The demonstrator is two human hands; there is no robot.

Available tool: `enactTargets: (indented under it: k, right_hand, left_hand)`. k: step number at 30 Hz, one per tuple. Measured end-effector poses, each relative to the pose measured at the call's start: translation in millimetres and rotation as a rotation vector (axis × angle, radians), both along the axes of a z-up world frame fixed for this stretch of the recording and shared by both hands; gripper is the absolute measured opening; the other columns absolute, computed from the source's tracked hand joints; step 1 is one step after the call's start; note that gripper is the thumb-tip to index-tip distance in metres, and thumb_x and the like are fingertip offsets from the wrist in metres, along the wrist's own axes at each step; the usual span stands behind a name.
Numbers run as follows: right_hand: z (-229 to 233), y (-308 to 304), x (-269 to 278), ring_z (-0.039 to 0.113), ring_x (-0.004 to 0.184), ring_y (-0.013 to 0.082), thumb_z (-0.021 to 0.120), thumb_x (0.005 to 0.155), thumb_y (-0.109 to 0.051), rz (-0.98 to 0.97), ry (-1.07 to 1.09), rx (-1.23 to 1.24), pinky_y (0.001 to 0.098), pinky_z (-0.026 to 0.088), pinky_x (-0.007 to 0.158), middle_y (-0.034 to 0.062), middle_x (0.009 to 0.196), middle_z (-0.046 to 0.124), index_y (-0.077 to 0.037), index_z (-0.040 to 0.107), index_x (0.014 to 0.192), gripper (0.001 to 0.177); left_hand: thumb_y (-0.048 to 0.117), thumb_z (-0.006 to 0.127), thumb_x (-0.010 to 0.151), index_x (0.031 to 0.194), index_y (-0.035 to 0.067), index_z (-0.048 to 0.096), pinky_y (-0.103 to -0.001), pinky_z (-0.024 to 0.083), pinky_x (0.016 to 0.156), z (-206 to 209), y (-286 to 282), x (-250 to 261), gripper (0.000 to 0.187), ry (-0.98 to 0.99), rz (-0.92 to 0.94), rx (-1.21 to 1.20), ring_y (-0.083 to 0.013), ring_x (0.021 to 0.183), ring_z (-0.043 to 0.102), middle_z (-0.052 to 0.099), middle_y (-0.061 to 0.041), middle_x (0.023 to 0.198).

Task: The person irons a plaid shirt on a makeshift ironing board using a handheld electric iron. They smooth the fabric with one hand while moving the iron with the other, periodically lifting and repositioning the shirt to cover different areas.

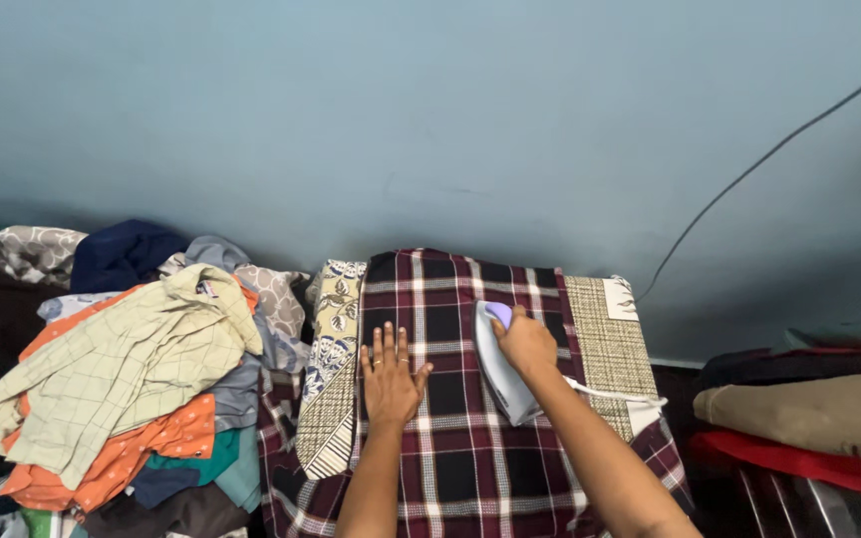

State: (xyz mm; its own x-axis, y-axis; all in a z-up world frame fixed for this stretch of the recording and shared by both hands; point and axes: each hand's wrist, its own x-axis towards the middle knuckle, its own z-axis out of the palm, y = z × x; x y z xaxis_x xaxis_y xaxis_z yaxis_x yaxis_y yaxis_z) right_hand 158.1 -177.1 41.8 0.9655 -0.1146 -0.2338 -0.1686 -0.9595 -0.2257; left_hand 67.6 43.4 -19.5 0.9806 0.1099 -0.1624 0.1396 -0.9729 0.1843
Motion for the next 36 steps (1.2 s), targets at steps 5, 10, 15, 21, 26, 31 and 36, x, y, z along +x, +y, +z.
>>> enactTargets:
  k: [5, 10, 15, 21, 26, 31, 36]
  right_hand:
    - [3.0, -42.8, 6.5, 0.072, 0.102, 0.0439, 0.057, 0.096, -0.054, -0.060, -0.037, -0.010, 0.0532, 0.057, 0.089, 0.0267, 0.109, 0.073, -0.009, 0.058, 0.129, 0.056]
    - [2.8, -53.0, 27.9, 0.072, 0.103, 0.0435, 0.056, 0.098, -0.053, -0.130, -0.045, 0.005, 0.0527, 0.057, 0.090, 0.0255, 0.109, 0.075, -0.008, 0.059, 0.130, 0.055]
    - [-1.4, -60.2, 31.4, 0.071, 0.106, 0.0441, 0.060, 0.097, -0.051, -0.158, -0.083, 0.012, 0.0532, 0.056, 0.091, 0.0263, 0.112, 0.073, -0.006, 0.061, 0.127, 0.054]
    - [-7.5, -91.8, 4.1, 0.071, 0.105, 0.0434, 0.060, 0.097, -0.052, -0.162, -0.056, 0.004, 0.0538, 0.055, 0.090, 0.0251, 0.110, 0.073, -0.008, 0.059, 0.128, 0.054]
    - [-8.6, -126.8, -1.8, 0.072, 0.103, 0.0398, 0.064, 0.094, -0.051, -0.136, 0.019, -0.054, 0.0523, 0.056, 0.089, 0.0209, 0.108, 0.075, -0.012, 0.058, 0.130, 0.054]
    - [26.0, -174.9, -5.6, 0.071, 0.108, 0.0358, 0.076, 0.082, -0.037, -0.020, 0.055, -0.211, 0.0486, 0.057, 0.089, 0.0135, 0.113, 0.074, -0.025, 0.066, 0.125, 0.046]
    - [49.5, -219.5, 0.3, 0.069, 0.106, 0.0422, 0.081, 0.078, -0.032, -0.142, -0.177, -0.141, 0.0515, 0.056, 0.089, 0.0164, 0.111, 0.073, -0.026, 0.067, 0.124, 0.048]
  left_hand:
    - [0.069, 0.024, 0.099, 0.162, 0.014, 0.016, -0.050, 0.002, 0.126, 0.3, 0.0, 0.6, 0.085, -0.001, -0.001, 0.029, -0.0266, 0.157, 0.001, 0.006, -0.010, 0.170]
    - [0.071, 0.022, 0.098, 0.162, 0.016, 0.014, -0.049, 0.002, 0.126, -3.8, -1.0, 1.9, 0.085, 0.011, 0.015, 0.048, -0.0256, 0.157, 0.001, 0.005, -0.008, 0.171]
    - [0.072, 0.021, 0.097, 0.162, 0.018, 0.012, -0.049, 0.003, 0.125, -8.6, -0.1, 2.5, 0.086, 0.001, 0.016, 0.066, -0.0252, 0.157, 0.001, 0.004, -0.007, 0.171]
    - [0.072, 0.020, 0.097, 0.162, 0.018, 0.014, -0.049, 0.004, 0.125, -14.8, 0.1, 3.0, 0.085, -0.039, 0.010, 0.108, -0.0244, 0.156, 0.003, 0.007, -0.007, 0.171]
    - [0.071, 0.022, 0.097, 0.161, 0.018, 0.017, -0.049, 0.005, 0.125, -20.1, 0.7, 4.1, 0.083, -0.079, 0.009, 0.126, -0.0240, 0.156, 0.005, 0.009, -0.006, 0.170]
    - [0.071, 0.026, 0.096, 0.161, 0.018, 0.020, -0.049, 0.007, 0.125, -20.1, -0.5, 2.7, 0.084, -0.112, 0.018, 0.143, -0.0243, 0.156, 0.008, 0.013, -0.007, 0.169]
    - [0.070, 0.025, 0.097, 0.161, 0.019, 0.021, -0.050, 0.008, 0.125, -26.2, -0.4, 3.9, 0.082, -0.112, 0.013, 0.177, -0.0242, 0.156, 0.008, 0.014, -0.007, 0.169]
